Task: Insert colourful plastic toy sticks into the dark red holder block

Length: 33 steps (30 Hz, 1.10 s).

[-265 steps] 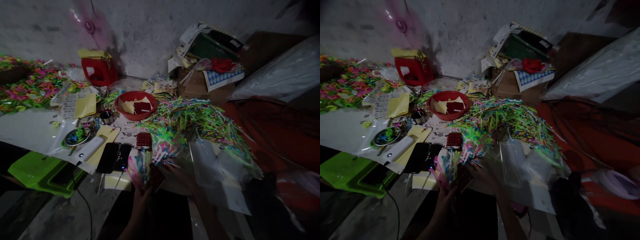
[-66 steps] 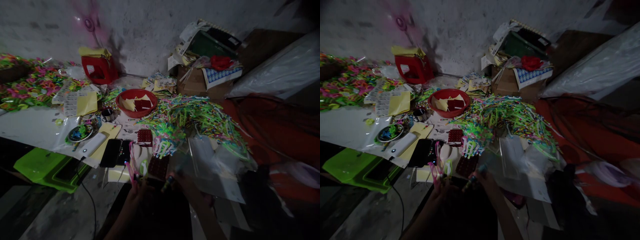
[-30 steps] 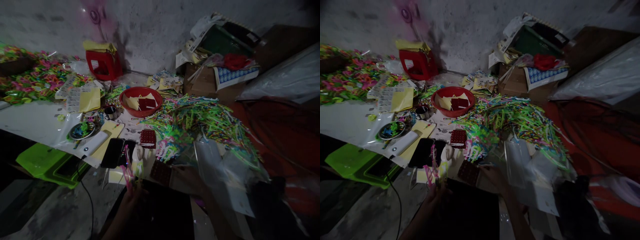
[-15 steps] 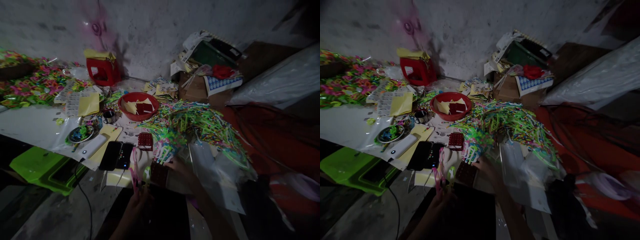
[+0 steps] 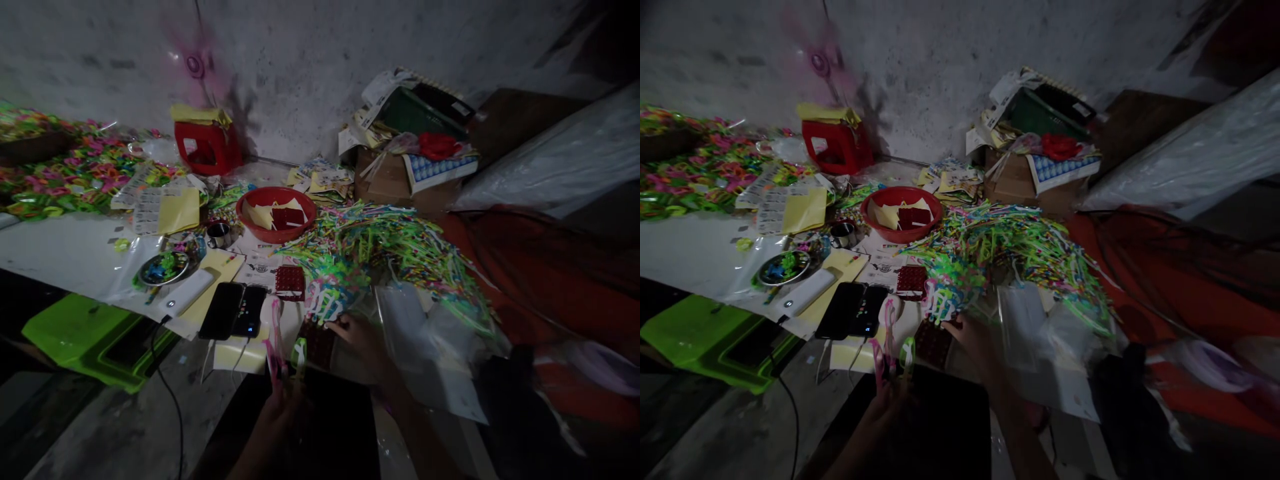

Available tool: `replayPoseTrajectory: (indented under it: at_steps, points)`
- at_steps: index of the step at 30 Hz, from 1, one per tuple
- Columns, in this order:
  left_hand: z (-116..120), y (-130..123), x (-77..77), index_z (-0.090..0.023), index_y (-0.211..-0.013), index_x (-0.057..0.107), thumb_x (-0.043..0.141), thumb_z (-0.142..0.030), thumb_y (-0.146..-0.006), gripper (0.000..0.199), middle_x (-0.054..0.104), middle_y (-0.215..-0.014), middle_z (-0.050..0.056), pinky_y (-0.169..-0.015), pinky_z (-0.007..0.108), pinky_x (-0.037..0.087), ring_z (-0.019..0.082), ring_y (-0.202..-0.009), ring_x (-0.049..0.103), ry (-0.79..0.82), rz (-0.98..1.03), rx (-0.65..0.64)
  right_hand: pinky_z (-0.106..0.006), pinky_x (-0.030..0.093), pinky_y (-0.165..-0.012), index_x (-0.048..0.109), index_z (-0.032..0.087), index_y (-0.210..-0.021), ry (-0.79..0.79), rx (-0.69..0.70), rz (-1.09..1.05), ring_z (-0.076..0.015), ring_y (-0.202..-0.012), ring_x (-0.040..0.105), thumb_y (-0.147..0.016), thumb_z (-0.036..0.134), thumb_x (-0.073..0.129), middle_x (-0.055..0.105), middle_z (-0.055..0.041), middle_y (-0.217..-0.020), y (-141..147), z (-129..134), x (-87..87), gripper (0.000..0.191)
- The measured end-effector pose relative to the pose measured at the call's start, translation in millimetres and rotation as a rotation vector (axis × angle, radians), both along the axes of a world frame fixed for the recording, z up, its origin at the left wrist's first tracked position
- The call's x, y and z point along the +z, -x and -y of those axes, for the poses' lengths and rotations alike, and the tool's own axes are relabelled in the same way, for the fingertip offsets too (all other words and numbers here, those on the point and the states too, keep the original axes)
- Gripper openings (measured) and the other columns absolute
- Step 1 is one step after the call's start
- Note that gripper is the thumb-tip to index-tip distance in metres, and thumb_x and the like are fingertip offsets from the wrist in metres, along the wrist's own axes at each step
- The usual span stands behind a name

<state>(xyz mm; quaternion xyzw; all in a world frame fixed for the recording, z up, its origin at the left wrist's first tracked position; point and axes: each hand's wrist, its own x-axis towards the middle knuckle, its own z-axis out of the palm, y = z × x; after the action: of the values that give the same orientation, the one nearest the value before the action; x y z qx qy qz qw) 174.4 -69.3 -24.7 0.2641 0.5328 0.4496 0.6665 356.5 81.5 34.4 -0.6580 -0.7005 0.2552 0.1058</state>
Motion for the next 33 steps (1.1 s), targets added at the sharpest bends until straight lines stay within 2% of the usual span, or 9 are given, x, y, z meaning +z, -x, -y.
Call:
replayPoseTrajectory:
  at_steps: [3,6,10,14,19,23,27,31,33]
  points:
    - [2.0,-3.6,0.3,-0.020,-0.120,0.058,0.066,-0.065,-0.064,0.072,0.069,-0.069,0.005,-0.061,0.031,0.050,0.021,-0.064,0.064,0.008,0.017,-0.029,-0.035,0.043,-0.069,0.070,0.013,-0.080,0.180,0.053,-0.219,-0.0268,-0.077,0.064,-0.082,0.050,0.047,0.070,-0.0112,-0.078,2.8,33.2,6.5,0.043]
    - [7.2,-9.6,5.7,-0.017,-0.114,0.062,0.066,-0.062,-0.067,0.065,0.070,-0.077,0.007,-0.067,0.030,0.049,0.021,-0.071,0.064,-0.008,0.053,-0.061,-0.032,0.045,-0.082,0.071,0.019,-0.096,0.371,0.277,-0.537,-0.0227,-0.092,0.062,-0.080,0.049,0.053,0.069,-0.0053,-0.094,12.3,70.7,9.7,0.038]
    - [9.0,-14.9,19.3,-0.015,-0.109,0.066,0.068,-0.059,-0.068,0.060,0.070,-0.091,0.009,-0.075,0.030,0.047,0.022,-0.085,0.062,-0.057,0.126,-0.141,-0.031,0.044,-0.080,0.072,0.018,-0.080,0.356,0.267,-0.670,-0.0190,-0.085,0.058,-0.081,0.053,0.053,0.062,-0.0042,-0.086,21.2,94.6,4.0,0.040]
    - [6.8,-13.3,25.0,-0.017,-0.105,0.067,0.065,-0.059,-0.071,0.054,0.069,-0.095,0.007,-0.083,0.030,0.045,0.023,-0.094,0.059,-0.057,0.087,-0.161,-0.025,0.045,-0.063,0.066,0.016,-0.076,0.353,0.100,-0.711,-0.0124,-0.064,0.054,-0.076,0.057,0.057,0.056,0.0013,-0.069,13.0,85.6,-6.6,0.042]
    - [6.3,-7.6,15.0,-0.015,-0.096,0.066,0.061,-0.058,-0.075,0.048,0.068,-0.089,0.007,-0.080,0.032,0.046,0.022,-0.085,0.060,-0.083,0.016,-0.182,-0.020,0.036,-0.037,0.060,0.017,-0.079,0.402,-0.086,-0.886,-0.0081,-0.040,0.045,-0.073,0.065,0.054,0.053,0.0047,-0.053,5.6,76.0,-14.7,0.049]
    - [5.5,-5.0,15.2,-0.015,-0.096,0.065,0.060,-0.060,-0.074,0.050,0.068,-0.094,0.009,-0.080,0.032,0.046,0.023,-0.089,0.059,-0.108,-0.044,-0.170,-0.020,0.043,-0.039,0.065,0.018,-0.086,0.527,-0.026,-0.974,-0.0110,-0.050,0.055,-0.066,0.056,0.068,0.064,0.0002,-0.067,13.2,85.7,-12.3,0.043]
    - [1.1,-0.2,20.0,-0.016,-0.102,0.065,0.056,-0.057,-0.079,0.048,0.067,-0.106,0.010,-0.088,0.033,0.045,0.025,-0.098,0.059,-0.130,-0.099,-0.216,-0.025,0.051,-0.049,0.071,0.019,-0.077,0.589,0.000,-0.964,-0.0148,-0.060,0.061,-0.064,0.046,0.073,0.068,-0.0016,-0.071,9.5,84.1,-4.8,0.031]
    - [-4.6,8.4,10.2,-0.017,-0.104,0.068,0.052,-0.062,-0.079,0.054,0.062,-0.119,0.013,-0.088,0.036,0.046,0.027,-0.101,0.059,-0.172,-0.192,-0.255,-0.032,0.054,-0.057,0.071,0.017,-0.073,0.434,-0.111,-0.854,-0.0172,-0.059,0.062,-0.064,0.054,0.068,0.070,-0.0048,-0.069,-20.0,50.4,-4.3,0.039]
    - [-5.5,10.6,0.9,-0.015,-0.101,0.067,0.052,-0.063,-0.078,0.055,0.067,-0.107,0.014,-0.080,0.034,0.047,0.024,-0.089,0.062,-0.161,-0.204,-0.243,-0.034,0.053,-0.060,0.070,0.015,-0.075,0.298,-0.194,-0.786,-0.0195,-0.063,0.064,-0.064,0.056,0.066,0.071,-0.0075,-0.075,-35.8,28.6,-9.1,0.043]
